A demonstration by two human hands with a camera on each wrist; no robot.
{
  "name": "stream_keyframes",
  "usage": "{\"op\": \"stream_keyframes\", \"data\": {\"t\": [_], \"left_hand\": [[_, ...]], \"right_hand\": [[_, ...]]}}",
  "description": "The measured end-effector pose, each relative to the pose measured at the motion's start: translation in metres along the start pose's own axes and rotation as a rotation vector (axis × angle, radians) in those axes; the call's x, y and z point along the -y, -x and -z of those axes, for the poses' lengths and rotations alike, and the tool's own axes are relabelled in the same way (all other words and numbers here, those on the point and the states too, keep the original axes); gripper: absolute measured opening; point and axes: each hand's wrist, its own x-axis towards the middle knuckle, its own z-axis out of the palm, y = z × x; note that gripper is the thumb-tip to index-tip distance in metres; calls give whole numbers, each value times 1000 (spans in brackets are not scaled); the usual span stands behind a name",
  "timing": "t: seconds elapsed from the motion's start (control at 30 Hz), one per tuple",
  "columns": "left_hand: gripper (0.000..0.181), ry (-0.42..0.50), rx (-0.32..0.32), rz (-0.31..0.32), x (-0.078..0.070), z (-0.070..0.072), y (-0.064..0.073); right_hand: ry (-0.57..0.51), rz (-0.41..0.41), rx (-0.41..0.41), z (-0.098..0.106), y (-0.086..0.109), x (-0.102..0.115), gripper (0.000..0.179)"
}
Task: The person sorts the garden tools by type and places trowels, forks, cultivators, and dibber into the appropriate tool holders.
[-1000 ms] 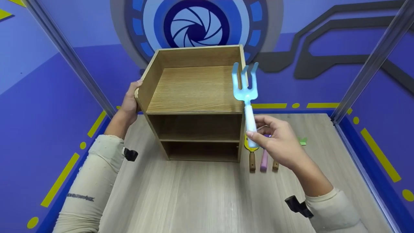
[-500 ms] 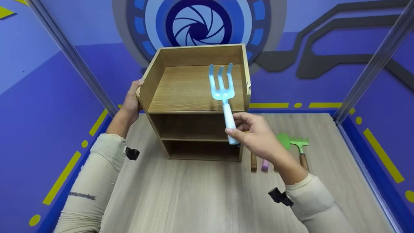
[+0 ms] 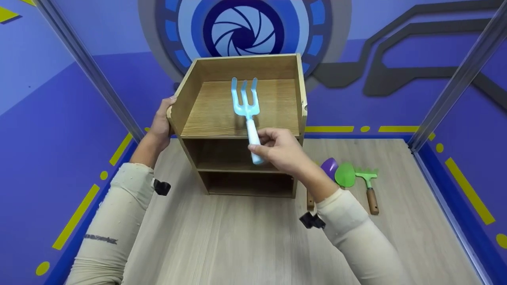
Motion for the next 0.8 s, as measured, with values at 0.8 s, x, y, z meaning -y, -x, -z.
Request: {"op": "stream_keyframes", "data": {"t": [0.8], "left_hand": [[67, -42, 10, 35, 1, 0, 0]], "right_hand": [[-114, -137, 86, -24, -77, 22, 38]]}}
